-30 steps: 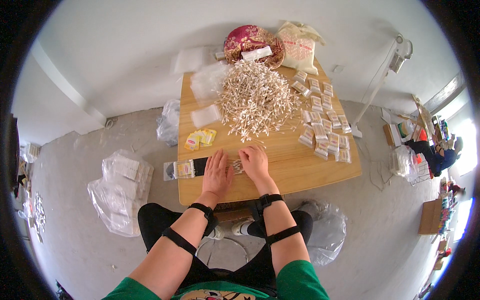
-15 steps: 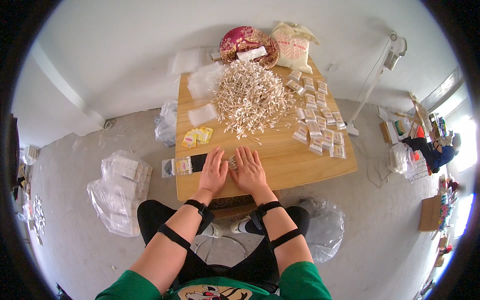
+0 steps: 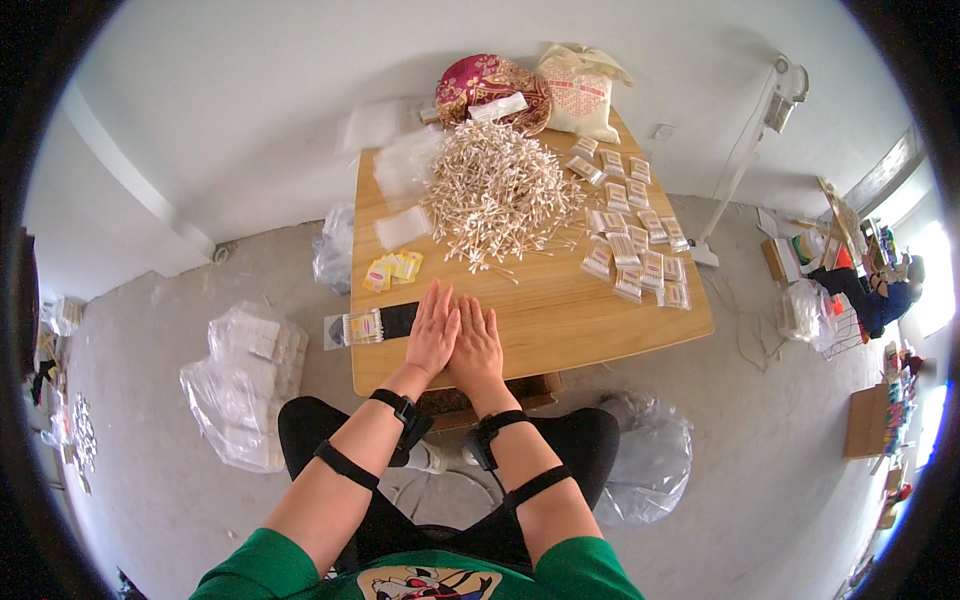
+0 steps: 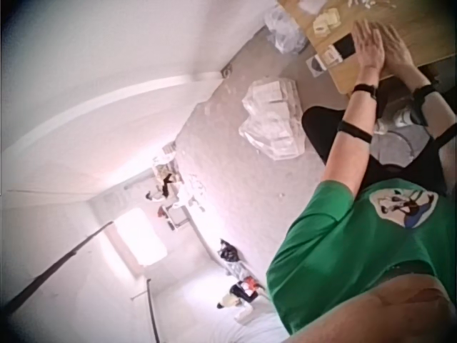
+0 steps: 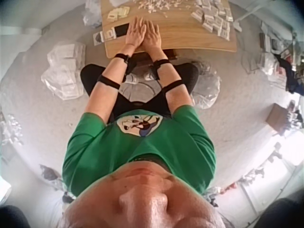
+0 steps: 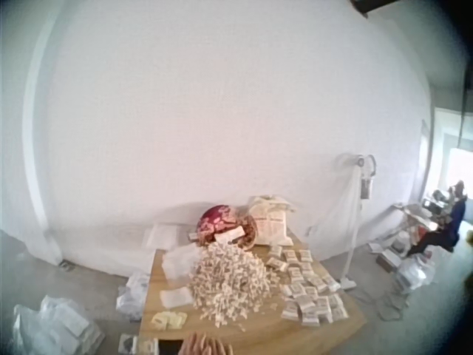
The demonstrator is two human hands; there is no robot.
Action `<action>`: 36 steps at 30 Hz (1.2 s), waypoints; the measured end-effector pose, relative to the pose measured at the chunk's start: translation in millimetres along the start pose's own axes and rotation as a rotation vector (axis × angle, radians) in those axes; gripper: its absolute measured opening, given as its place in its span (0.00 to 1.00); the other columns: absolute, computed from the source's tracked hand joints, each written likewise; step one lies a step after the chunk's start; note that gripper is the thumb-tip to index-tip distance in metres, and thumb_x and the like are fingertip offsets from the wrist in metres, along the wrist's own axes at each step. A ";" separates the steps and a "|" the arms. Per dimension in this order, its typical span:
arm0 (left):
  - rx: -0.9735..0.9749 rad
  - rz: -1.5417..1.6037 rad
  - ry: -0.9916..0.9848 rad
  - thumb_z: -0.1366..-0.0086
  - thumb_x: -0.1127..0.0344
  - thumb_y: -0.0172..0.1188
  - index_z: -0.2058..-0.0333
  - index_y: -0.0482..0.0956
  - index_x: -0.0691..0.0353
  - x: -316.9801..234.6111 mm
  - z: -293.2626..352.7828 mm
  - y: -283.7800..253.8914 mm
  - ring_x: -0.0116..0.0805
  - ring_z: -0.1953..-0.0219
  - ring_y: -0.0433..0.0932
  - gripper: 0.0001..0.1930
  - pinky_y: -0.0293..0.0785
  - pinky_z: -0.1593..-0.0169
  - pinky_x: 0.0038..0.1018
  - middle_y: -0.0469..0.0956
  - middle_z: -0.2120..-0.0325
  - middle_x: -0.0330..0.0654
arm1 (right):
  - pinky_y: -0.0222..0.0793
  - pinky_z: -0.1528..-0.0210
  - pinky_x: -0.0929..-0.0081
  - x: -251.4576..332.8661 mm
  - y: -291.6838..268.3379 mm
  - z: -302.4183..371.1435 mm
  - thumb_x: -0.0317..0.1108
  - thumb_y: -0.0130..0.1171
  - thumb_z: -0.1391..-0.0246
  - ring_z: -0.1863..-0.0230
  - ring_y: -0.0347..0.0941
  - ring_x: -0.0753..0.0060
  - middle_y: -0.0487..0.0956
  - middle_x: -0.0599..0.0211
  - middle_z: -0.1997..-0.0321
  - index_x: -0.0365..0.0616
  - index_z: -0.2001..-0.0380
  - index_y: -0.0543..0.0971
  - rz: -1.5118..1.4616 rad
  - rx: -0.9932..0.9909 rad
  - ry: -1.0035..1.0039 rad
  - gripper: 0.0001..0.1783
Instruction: Packaging a count of cotton swabs into small plastic bags.
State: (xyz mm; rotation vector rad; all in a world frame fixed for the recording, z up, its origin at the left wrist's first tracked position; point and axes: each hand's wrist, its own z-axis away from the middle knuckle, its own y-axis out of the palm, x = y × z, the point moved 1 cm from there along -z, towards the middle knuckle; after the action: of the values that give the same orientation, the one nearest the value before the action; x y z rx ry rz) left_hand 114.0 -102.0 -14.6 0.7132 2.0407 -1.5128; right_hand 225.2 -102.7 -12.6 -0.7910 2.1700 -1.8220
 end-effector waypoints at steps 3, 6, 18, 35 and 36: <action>-0.025 0.156 -0.041 0.26 0.50 0.38 0.35 0.58 0.62 2.4 2.6 -7.6 0.55 0.32 0.53 0.28 0.49 0.30 0.41 0.52 0.33 0.57 | 0.34 0.26 0.53 -0.7 -1.9 -0.3 0.43 0.41 0.38 0.24 0.43 0.59 0.56 0.57 0.27 0.39 0.34 0.60 -0.007 0.032 0.026 0.32; -0.043 0.018 -0.041 0.27 0.50 0.38 0.35 0.59 0.60 13.8 17.7 -9.6 0.54 0.32 0.53 0.28 0.49 0.30 0.44 0.53 0.33 0.57 | 0.33 0.25 0.54 3.6 -7.6 -3.3 0.44 0.40 0.37 0.24 0.42 0.59 0.55 0.58 0.27 0.40 0.34 0.60 -0.077 0.093 0.079 0.31; 0.198 -0.316 0.065 0.27 0.46 0.32 0.32 0.55 0.54 11.8 25.5 -14.2 0.50 0.29 0.48 0.30 0.43 0.29 0.44 0.51 0.32 0.54 | 0.31 0.26 0.52 11.1 -16.8 -2.1 0.45 0.36 0.37 0.24 0.39 0.55 0.53 0.56 0.26 0.41 0.31 0.55 0.115 0.206 0.048 0.34; 0.190 -0.478 0.016 0.30 0.56 0.41 0.34 0.55 0.63 3.2 23.9 -10.6 0.44 0.28 0.47 0.30 0.44 0.29 0.40 0.50 0.31 0.49 | 0.70 0.48 0.61 -23.3 -12.7 4.7 0.21 0.54 0.57 0.52 0.74 0.53 0.81 0.61 0.63 0.43 0.79 0.82 -0.495 -0.419 0.109 0.08; 0.188 -0.476 0.013 0.30 0.56 0.41 0.34 0.55 0.63 3.4 24.2 -10.2 0.44 0.28 0.47 0.30 0.44 0.29 0.40 0.50 0.31 0.49 | 0.70 0.48 0.61 -23.5 -12.8 4.7 0.21 0.54 0.57 0.52 0.74 0.53 0.81 0.61 0.63 0.43 0.79 0.82 -0.494 -0.417 0.106 0.08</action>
State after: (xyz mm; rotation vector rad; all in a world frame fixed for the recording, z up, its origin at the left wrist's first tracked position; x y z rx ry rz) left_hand 106.6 -127.4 -16.0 0.3094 2.2010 -1.9849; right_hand 250.5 -95.8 -5.6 -1.4597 2.6478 -1.6390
